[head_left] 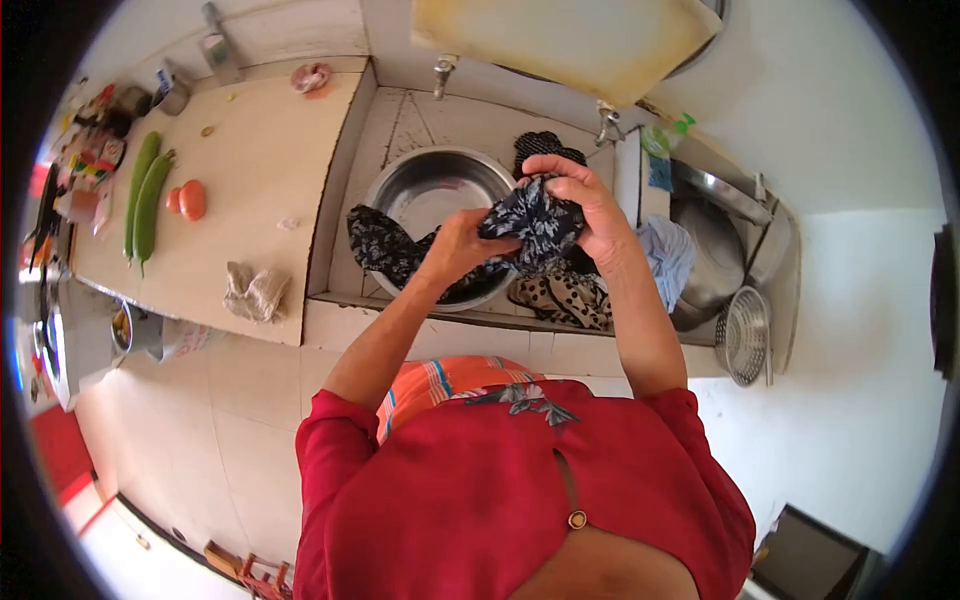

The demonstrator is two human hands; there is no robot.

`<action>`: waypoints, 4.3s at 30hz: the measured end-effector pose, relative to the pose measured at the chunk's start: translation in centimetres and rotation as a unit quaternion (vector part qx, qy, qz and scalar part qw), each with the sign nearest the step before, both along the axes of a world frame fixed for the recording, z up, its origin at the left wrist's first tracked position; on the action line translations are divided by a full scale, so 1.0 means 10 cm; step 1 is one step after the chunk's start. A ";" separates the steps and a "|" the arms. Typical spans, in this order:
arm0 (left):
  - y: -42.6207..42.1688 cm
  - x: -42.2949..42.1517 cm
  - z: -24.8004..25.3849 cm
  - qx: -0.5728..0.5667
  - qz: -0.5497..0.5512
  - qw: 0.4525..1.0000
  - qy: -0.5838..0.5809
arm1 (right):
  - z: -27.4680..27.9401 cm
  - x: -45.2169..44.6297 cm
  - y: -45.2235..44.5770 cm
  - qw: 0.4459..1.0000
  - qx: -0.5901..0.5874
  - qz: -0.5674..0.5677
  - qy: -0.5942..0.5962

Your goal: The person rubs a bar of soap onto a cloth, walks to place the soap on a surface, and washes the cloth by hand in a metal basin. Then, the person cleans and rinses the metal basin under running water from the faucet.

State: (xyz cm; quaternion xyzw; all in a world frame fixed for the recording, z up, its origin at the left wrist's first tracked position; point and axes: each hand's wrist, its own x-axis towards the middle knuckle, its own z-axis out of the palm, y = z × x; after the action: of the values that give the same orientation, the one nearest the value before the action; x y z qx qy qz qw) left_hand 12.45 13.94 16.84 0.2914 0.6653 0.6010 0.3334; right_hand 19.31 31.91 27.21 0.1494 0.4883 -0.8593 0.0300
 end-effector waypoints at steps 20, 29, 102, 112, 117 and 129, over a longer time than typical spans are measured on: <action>0.29 -0.05 -0.22 0.018 0.272 0.815 -0.511 | -1.02 -0.45 -0.62 0.686 0.715 -0.103 0.090; 0.28 -0.07 -0.25 0.002 0.262 0.797 -0.544 | -1.31 -0.41 -0.36 0.693 0.719 -0.044 -0.015; -0.32 -1.31 0.88 0.014 0.049 0.959 -0.279 | 1.87 1.43 0.74 0.652 0.626 -0.417 0.098; -0.10 -1.76 -0.02 -0.071 -0.035 0.986 -0.147 | 1.86 1.06 0.58 0.773 0.532 -0.326 0.116; 0.05 -1.82 -0.81 -0.107 0.136 0.983 0.064 | 1.59 0.58 0.21 0.872 0.284 -0.396 0.053; 0.07 0.21 -1.40 -0.072 0.253 0.813 -0.519 | 1.55 0.17 -0.01 0.928 0.067 -0.365 0.043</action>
State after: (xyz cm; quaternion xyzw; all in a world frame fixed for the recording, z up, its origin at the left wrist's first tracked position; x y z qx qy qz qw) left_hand 14.57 14.60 2.84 -0.2672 0.4853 0.6768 0.4848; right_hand 20.97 31.85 42.68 0.2820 0.4571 -0.7818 -0.3166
